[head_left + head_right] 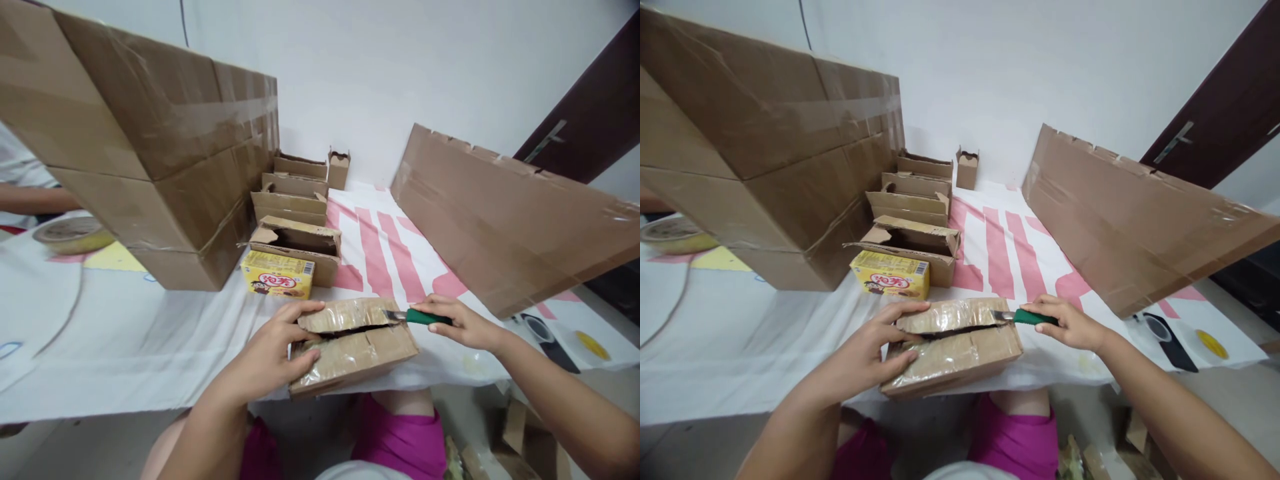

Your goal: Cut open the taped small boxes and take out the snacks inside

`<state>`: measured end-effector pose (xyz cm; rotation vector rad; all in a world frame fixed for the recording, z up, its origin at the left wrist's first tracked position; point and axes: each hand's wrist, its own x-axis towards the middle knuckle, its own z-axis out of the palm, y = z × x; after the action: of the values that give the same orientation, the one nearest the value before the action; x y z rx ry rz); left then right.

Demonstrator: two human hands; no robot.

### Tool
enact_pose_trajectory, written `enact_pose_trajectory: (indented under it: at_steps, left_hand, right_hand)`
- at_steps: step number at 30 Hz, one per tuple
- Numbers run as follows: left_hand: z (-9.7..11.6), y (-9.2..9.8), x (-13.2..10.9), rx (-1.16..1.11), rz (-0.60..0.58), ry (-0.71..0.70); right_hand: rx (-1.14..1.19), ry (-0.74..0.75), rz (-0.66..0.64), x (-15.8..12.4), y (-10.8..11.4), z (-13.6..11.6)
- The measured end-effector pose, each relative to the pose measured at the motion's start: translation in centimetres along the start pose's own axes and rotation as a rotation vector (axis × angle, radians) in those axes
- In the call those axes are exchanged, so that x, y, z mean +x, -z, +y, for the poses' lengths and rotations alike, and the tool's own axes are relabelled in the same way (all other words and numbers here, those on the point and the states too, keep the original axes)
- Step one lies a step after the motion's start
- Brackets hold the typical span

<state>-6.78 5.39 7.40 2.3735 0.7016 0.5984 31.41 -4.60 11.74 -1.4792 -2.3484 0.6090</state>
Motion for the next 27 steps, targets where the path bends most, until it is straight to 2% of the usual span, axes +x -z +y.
enact_pose_trajectory:
  at_steps: [4, 11, 15, 22, 27]
  left_hand:
    - [0.0, 0.0, 0.0, -0.006, -0.001, -0.003]
    - [0.0, 0.0, 0.0, -0.023, -0.011, -0.011]
    - [0.0, 0.0, 0.0, -0.026, 0.000, -0.023]
    - [-0.1, 0.0, 0.2, -0.013, -0.026, -0.011]
    - [-0.1, 0.0, 0.2, -0.021, -0.012, -0.017]
  right_hand:
    - [0.068, -0.069, -0.028, -0.4, -0.3, 0.1]
    - [-0.124, 0.100, 0.079, -0.4, 0.4, 0.1]
    - [-0.105, 0.130, 0.093, 0.1, 0.3, 0.2]
    - [0.139, -0.042, 0.058, -0.1, -0.5, 0.1]
    - [0.353, -0.235, -0.101, -0.2, -0.1, -1.2]
